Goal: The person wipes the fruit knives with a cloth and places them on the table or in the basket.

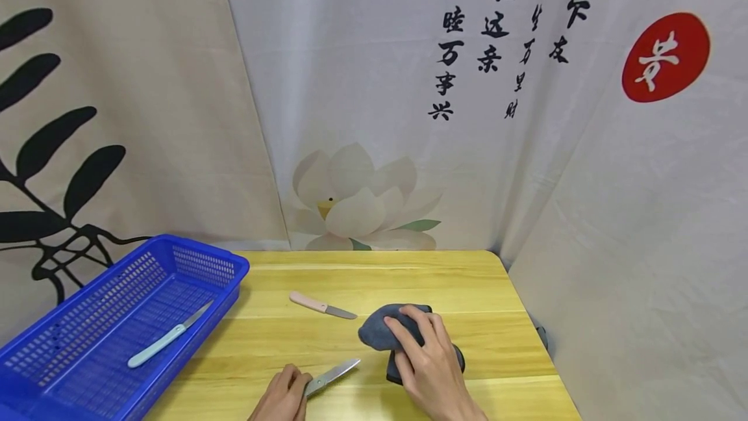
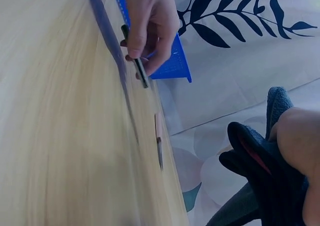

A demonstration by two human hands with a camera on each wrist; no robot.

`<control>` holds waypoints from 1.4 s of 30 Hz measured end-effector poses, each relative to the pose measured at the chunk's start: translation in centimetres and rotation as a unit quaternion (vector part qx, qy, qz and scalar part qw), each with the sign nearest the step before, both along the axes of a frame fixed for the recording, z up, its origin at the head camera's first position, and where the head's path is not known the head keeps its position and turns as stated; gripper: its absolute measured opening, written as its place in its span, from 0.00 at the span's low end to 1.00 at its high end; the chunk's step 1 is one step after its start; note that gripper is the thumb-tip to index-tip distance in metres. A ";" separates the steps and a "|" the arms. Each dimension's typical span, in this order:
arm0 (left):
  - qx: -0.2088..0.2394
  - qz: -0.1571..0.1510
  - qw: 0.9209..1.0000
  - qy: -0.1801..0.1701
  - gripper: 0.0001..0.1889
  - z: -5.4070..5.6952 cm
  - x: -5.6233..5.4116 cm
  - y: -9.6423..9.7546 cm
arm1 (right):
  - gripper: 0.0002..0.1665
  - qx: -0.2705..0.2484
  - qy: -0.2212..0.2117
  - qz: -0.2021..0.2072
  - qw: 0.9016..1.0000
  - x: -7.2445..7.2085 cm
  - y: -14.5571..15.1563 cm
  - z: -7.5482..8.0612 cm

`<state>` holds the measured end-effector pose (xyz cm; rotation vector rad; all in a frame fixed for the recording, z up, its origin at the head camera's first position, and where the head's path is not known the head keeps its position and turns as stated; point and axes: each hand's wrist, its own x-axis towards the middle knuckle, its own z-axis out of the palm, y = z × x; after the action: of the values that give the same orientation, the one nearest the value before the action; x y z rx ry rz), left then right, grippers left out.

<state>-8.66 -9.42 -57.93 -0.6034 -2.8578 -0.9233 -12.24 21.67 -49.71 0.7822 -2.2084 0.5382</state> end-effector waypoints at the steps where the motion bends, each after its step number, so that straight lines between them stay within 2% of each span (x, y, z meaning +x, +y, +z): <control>1: 0.009 -0.005 1.000 -0.001 0.15 0.4 -0.2 -0.2 | 0.33 0.000 0.002 0.003 1.000 0.0 -0.1 0.1; 3: 0.031 -0.010 0.999 -0.004 0.16 1.4 -0.5 -0.5 | 0.33 -0.001 0.007 0.009 1.000 -0.1 -0.4 0.4; 5: 0.040 -0.010 0.999 0.014 0.17 2.3 -0.8 -0.6 | 0.31 -0.003 0.013 0.016 1.000 -0.2 -0.8 0.7; 6: 0.037 -0.003 0.999 0.037 0.17 2.6 -0.8 -0.6 | 0.31 -0.003 0.015 0.020 1.000 -0.2 -1.1 0.9; 7: 0.021 0.007 0.997 0.080 0.17 3.0 -0.8 -0.5 | 0.30 -0.004 0.017 0.025 1.000 -0.2 -1.4 1.1; 9: 0.002 0.035 0.991 0.130 0.16 3.7 -0.7 -0.2 | 0.26 -0.003 0.021 0.034 0.999 -0.2 -1.9 1.6; 11: -0.011 0.061 0.986 0.154 0.15 4.6 -0.7 0.0 | 0.22 0.002 0.021 0.042 0.999 -0.2 -2.6 2.0; 13: -0.016 0.079 0.982 0.172 0.15 5.4 -0.7 0.2 | 0.24 0.011 0.023 0.050 0.998 -0.2 -3.2 2.3; 15: -0.018 0.087 0.978 0.189 0.15 6.0 -0.8 0.4 | 0.25 0.027 0.025 0.053 0.998 -0.1 -3.8 2.5; 17: -0.018 0.088 0.973 0.212 0.17 6.4 -0.9 0.5 | 0.21 0.047 0.031 0.057 0.997 -0.1 -4.4 2.6; 22: -0.009 0.069 0.964 0.258 0.23 6.8 -1.1 0.6 | 0.39 0.117 0.050 0.050 0.991 0.2 -5.9 2.5; 23: -0.006 0.065 0.962 0.264 0.24 6.8 -1.0 0.6 | 0.39 0.129 0.053 0.047 0.989 0.3 -6.1 2.5; 26: 0.004 0.058 0.962 0.268 0.25 6.9 -0.9 0.7 | 0.23 0.158 0.066 0.035 0.985 0.5 -6.7 2.3; 27: 0.006 0.058 0.962 0.267 0.25 7.0 -0.9 0.7 | 0.20 0.163 0.072 0.033 0.983 0.5 -6.9 2.2; 28: 0.005 0.059 0.963 0.264 0.25 7.0 -0.8 0.7 | 0.21 0.167 0.078 0.030 0.982 0.5 -7.0 2.1; 30: -0.002 0.063 0.965 0.256 0.24 7.2 -0.7 0.8 | 0.30 0.176 0.093 0.022 0.980 0.5 -7.3 1.8; 33: -0.017 0.067 0.967 0.246 0.24 7.4 -0.6 0.8 | 0.33 0.188 0.104 0.013 0.977 0.5 -7.7 1.6; 37: -0.027 0.067 0.967 0.243 0.26 7.4 -0.5 0.7 | 0.20 0.197 0.099 0.012 0.975 0.6 -7.7 1.5; 38: -0.027 0.067 0.967 0.246 0.26 7.4 -0.5 0.7 | 0.21 0.198 0.098 0.013 0.975 0.6 -7.7 1.5; 41: -0.024 0.066 0.963 0.259 0.25 7.2 -0.6 0.7 | 0.36 0.194 0.094 0.012 0.976 0.6 -7.4 1.5; 42: -0.023 0.066 0.962 0.264 0.25 7.2 -0.6 0.7 | 0.37 0.193 0.093 0.010 0.977 0.6 -7.3 1.5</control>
<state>-9.25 -8.71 -50.74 -0.5520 -2.4077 -0.5682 -11.69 14.33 -48.25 1.0101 -2.1564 0.0361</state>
